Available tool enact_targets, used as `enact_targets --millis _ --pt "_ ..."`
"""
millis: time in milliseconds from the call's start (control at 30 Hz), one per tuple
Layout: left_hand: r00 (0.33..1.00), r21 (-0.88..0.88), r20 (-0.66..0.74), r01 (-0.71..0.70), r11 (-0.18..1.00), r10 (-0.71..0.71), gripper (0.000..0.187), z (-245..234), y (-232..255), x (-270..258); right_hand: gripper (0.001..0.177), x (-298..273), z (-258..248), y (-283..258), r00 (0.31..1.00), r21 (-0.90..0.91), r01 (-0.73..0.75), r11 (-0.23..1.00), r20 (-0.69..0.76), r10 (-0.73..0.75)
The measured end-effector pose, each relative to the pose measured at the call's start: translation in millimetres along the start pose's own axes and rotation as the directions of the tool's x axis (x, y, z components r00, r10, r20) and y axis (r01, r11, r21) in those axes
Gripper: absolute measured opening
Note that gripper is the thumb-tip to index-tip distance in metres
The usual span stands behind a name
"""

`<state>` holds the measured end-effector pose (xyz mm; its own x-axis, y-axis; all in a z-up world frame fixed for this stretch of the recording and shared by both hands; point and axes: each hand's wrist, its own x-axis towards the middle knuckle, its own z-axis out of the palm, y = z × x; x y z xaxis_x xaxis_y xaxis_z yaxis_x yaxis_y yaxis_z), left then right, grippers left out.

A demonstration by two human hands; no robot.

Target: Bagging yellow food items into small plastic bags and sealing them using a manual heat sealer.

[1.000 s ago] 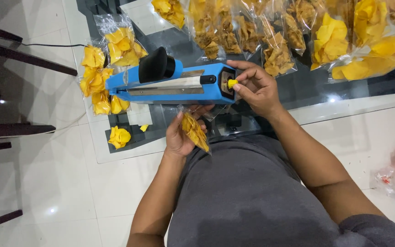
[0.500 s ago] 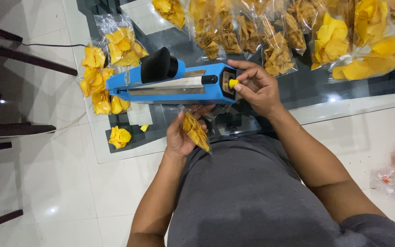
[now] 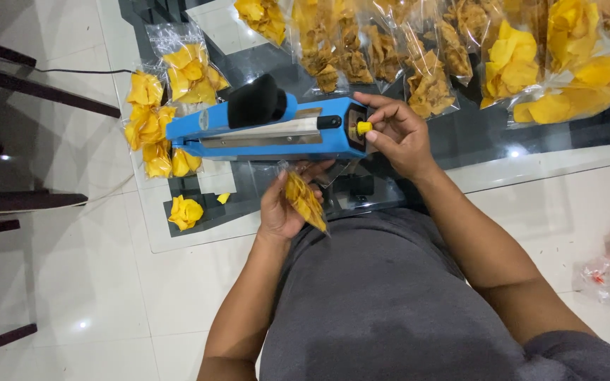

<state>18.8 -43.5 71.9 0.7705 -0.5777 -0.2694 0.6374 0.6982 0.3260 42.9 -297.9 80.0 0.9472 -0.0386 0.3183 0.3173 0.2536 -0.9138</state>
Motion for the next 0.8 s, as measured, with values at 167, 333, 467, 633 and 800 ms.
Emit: enact_targets --millis 167,333,467,633,800 --pt "0.998 -0.012 -0.057 0.018 1.0 -0.018 0.045 -30 -11 18 0.075 -6 -13 10 0.995 -0.085 -0.097 0.992 0.02 0.099" --pt "0.997 0.113 -0.057 0.052 0.992 -0.046 0.068 -41 -11 38 0.097 -19 -38 58 0.971 -0.227 -0.23 0.946 0.018 0.24" --pt "0.998 0.137 -0.063 0.037 0.99 -0.029 0.063 -48 -15 49 0.095 -9 -39 58 0.968 -0.161 -0.248 0.955 0.007 0.253" --pt "0.997 0.115 -0.073 0.034 0.993 -0.025 0.049 -44 -14 44 0.109 7 -28 23 0.971 -0.363 -0.135 0.922 0.137 0.196" --pt "0.995 0.074 -0.096 0.024 0.997 -0.017 0.04 -42 -16 50 0.125 15 -39 36 0.964 -0.402 -0.132 0.906 0.161 0.212"
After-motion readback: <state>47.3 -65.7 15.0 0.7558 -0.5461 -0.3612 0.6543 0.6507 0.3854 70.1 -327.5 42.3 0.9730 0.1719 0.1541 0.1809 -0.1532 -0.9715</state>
